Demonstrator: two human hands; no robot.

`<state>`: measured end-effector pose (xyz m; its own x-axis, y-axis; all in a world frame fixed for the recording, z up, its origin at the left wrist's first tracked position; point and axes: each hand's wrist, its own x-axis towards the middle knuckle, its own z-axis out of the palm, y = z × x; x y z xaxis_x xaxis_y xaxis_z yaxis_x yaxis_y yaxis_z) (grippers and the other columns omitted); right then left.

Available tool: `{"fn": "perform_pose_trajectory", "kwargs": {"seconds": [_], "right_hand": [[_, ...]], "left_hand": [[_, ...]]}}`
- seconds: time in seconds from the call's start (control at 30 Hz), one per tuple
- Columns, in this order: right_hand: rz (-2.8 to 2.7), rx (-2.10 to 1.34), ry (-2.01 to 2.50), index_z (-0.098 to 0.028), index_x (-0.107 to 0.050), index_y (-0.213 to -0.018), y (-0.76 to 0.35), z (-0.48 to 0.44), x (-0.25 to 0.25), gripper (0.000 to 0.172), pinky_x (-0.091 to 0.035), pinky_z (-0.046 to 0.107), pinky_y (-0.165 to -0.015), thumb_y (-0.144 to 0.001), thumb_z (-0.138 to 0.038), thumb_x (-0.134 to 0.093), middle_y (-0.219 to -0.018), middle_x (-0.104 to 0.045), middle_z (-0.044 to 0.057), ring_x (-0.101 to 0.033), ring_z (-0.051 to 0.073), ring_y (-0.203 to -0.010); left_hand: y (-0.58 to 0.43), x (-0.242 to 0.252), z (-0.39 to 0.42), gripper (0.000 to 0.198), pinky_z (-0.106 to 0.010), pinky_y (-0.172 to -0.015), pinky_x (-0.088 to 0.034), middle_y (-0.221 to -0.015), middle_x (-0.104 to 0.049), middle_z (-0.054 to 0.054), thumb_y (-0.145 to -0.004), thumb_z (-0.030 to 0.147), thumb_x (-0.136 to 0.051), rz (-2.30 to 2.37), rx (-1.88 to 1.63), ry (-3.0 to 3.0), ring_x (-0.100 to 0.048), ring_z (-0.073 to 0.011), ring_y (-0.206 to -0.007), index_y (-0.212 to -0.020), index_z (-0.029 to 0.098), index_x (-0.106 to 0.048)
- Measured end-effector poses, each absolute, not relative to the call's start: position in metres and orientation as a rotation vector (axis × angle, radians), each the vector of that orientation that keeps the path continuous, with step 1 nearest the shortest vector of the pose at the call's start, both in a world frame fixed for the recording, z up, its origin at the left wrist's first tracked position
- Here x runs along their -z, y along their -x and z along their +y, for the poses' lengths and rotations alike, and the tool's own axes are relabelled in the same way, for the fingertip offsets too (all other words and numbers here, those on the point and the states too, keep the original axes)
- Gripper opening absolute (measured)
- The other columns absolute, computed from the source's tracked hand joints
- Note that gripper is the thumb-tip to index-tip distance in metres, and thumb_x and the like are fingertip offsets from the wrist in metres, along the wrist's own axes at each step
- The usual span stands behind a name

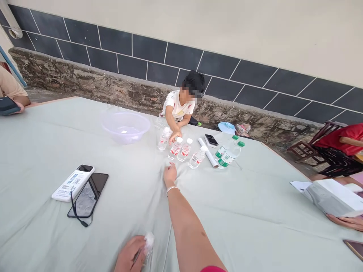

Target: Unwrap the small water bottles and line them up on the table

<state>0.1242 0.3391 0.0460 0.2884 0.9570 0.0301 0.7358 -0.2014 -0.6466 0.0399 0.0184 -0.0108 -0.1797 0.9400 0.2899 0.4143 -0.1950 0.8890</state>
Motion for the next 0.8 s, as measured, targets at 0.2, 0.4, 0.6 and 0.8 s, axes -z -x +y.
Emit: {"fn": "perform_pose_trajectory", "kwargs": {"seconds": [0.2, 0.4, 0.6, 0.8], "right_hand": [[-1.991, -0.270, 1.840, -0.019, -0.062, -0.114, -0.131, 0.238, -0.035, 0.036, -0.036, 0.032, -0.095, -0.081, -0.017, -0.048, -0.115, -0.060, 0.008, -0.051, 0.022, -0.108], [-2.223, -0.105, 1.857, -0.020, -0.053, -0.127, -0.139, 0.183, -0.031, 0.041, -0.025, 0.035, -0.106, -0.088, -0.022, -0.040, -0.135, -0.049, 0.008, -0.039, 0.021, -0.126], [-2.190, -0.133, 1.853, -0.019, -0.055, -0.125, -0.137, 0.182, -0.035, 0.041, -0.025, 0.037, -0.107, -0.087, -0.022, -0.040, -0.135, -0.049, 0.008, -0.040, 0.022, -0.126], [-2.180, -0.162, 1.841, -0.019, -0.054, -0.126, -0.137, 0.180, -0.035, 0.042, -0.025, 0.037, -0.107, -0.087, -0.023, -0.039, -0.135, -0.050, 0.009, -0.040, 0.022, -0.127]], "left_hand": [[-0.026, -0.010, 0.022, 0.023, -0.032, -0.071, -0.055, -0.095, -0.069, -0.008, -0.081, 0.033, -0.050, 1.511, -1.318, -1.356, -0.065, -0.0197, -0.083, -0.093, 0.020, -0.065], [-0.022, -0.025, 0.025, 0.046, -0.035, -0.076, -0.053, -0.096, -0.066, -0.008, -0.066, 0.034, -0.062, 1.494, -1.340, -0.924, -0.063, -0.0207, -0.086, -0.109, 0.016, -0.058], [0.002, -0.060, 0.049, 0.028, -0.030, -0.066, -0.053, -0.080, -0.063, -0.002, -0.065, 0.024, -0.064, 1.233, -1.461, -0.307, -0.060, -0.0133, -0.064, -0.089, 0.018, -0.052], [0.037, -0.105, 0.108, 0.010, -0.029, -0.066, -0.054, -0.081, -0.067, -0.005, -0.083, 0.019, -0.052, 1.070, -1.156, -0.172, -0.060, -0.0098, -0.053, -0.093, 0.017, -0.051]]}}
